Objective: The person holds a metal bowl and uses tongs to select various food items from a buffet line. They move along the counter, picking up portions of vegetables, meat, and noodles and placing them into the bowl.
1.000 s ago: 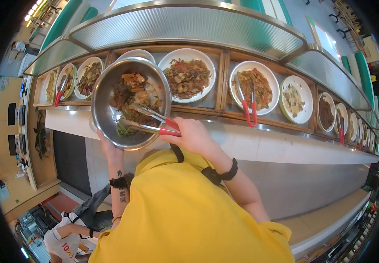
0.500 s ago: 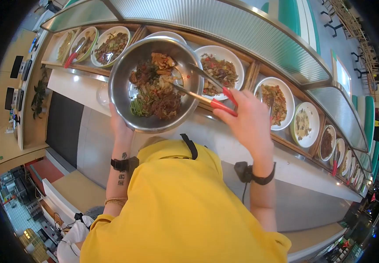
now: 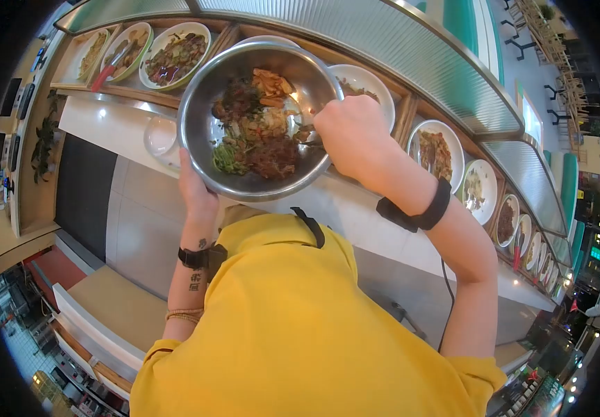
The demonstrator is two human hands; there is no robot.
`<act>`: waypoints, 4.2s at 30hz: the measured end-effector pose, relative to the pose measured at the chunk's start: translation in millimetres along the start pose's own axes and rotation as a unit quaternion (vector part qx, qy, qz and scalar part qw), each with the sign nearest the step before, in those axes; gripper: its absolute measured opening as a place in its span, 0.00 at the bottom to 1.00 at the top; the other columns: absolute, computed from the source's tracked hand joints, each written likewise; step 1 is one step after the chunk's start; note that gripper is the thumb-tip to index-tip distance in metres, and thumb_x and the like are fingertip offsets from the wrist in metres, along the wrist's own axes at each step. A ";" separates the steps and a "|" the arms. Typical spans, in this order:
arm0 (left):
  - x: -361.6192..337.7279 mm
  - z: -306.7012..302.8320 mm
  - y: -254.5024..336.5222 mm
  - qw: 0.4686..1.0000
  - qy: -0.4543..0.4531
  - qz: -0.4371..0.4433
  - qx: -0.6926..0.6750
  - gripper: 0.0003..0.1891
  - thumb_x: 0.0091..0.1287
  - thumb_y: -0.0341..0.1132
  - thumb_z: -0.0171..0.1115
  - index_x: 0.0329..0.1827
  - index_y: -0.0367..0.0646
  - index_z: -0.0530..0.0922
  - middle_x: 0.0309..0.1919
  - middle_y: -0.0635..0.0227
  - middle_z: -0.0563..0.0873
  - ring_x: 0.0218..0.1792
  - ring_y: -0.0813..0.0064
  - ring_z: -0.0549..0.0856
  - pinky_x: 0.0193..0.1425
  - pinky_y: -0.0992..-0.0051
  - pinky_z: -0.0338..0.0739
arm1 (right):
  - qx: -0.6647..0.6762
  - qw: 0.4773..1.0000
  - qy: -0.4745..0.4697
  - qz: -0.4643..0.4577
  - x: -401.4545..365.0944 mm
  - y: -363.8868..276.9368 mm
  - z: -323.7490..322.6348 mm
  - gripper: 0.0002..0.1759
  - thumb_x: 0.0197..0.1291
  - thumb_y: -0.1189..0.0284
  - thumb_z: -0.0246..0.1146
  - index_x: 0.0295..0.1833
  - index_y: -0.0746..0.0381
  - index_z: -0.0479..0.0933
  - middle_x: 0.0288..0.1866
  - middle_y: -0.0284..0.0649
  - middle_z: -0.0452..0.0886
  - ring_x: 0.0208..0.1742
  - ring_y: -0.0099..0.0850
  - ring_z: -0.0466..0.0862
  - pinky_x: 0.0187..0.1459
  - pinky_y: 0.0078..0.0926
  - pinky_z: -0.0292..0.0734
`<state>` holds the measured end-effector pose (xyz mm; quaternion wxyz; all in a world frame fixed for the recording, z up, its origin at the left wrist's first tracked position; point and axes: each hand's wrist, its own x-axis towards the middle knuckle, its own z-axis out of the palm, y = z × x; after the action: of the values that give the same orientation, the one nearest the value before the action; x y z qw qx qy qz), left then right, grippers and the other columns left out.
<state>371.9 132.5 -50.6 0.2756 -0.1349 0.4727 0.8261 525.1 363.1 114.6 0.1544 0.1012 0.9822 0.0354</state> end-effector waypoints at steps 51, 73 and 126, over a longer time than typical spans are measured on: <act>8.7 -8.0 -8.9 0.999 0.011 0.026 0.018 0.26 0.82 0.49 0.51 0.69 0.35 0.73 0.60 0.62 0.83 0.56 0.70 0.84 0.62 0.69 0.79 | 0.324 0.829 0.218 0.401 -96.5 55.5 124.8 0.29 0.54 0.51 0.75 0.52 0.64 0.86 0.38 0.51 0.87 0.42 0.45 0.87 0.48 0.39 0.78; 5.8 2.2 -4.9 0.998 0.059 0.021 0.007 0.23 0.81 0.48 0.56 0.61 0.34 0.79 0.52 0.65 0.86 0.49 0.74 0.85 0.55 0.71 0.81 | 0.678 0.600 0.210 0.370 -109.5 -3.1 191.9 0.23 0.73 0.58 0.65 0.57 0.69 0.78 0.31 0.33 0.82 0.16 0.12 0.67 0.17 0.13 0.56; 7.4 -5.8 -8.1 0.999 0.026 -0.017 -0.023 0.25 0.82 0.49 0.51 0.67 0.34 0.75 0.58 0.64 0.84 0.54 0.73 0.84 0.60 0.70 0.80 | 0.667 0.566 0.233 0.426 -112.3 -10.7 181.1 0.22 0.70 0.55 0.68 0.33 0.60 0.72 0.28 0.39 0.84 0.14 0.16 0.68 0.15 0.15 0.56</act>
<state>370.4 133.2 -62.9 0.2737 -0.1706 0.4586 0.8281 683.9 336.0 -25.3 -0.2236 0.5701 0.5720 -0.5457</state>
